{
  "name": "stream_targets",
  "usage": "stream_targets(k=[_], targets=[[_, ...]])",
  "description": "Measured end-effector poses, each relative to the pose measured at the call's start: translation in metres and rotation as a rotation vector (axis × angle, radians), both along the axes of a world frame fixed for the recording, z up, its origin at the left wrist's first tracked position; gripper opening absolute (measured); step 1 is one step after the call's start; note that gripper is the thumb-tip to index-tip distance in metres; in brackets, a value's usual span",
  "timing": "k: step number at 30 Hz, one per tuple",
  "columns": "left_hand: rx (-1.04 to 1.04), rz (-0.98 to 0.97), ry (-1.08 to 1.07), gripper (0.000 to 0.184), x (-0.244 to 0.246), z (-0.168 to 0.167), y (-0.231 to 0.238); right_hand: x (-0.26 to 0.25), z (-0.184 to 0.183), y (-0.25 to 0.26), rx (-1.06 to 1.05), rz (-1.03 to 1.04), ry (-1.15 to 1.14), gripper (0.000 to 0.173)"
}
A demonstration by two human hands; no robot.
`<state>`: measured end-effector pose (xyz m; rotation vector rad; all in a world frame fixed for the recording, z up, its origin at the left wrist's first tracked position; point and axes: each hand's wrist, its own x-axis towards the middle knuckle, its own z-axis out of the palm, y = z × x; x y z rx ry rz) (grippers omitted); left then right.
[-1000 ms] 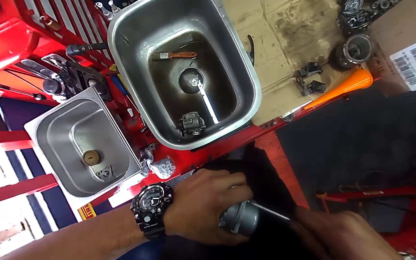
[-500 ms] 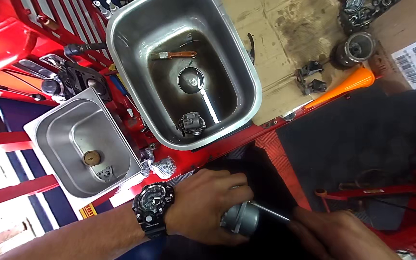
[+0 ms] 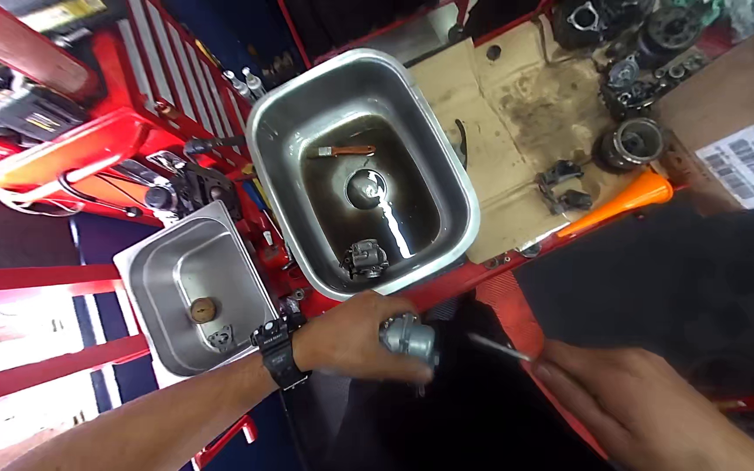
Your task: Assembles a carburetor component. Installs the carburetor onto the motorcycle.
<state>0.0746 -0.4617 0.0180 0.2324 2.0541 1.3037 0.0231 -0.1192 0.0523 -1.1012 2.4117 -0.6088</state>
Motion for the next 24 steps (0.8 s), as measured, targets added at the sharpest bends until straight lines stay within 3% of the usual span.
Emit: stream_targets(k=[3, 6, 12, 24], targets=[[0.213, 0.207, -0.501, 0.039, 0.002, 0.002, -0.006, 0.004, 0.030, -0.002, 0.052, 0.187, 0.003, 0.037], [0.260, 0.285, -0.730, 0.042, 0.010, 0.003, 0.002, 0.011, 0.033, -0.011, 0.058, 0.305, 0.088, 0.033], [0.222, 0.213, -0.797, 0.046, 0.021, -0.003, 0.018, 0.017, 0.020, -0.018, 0.036, 0.359, 0.126, 0.032], [0.276, 0.151, -0.653, 0.042, 0.022, -0.001, 0.022, 0.019, 0.016, -0.020, 0.046, 0.350, 0.165, 0.033]])
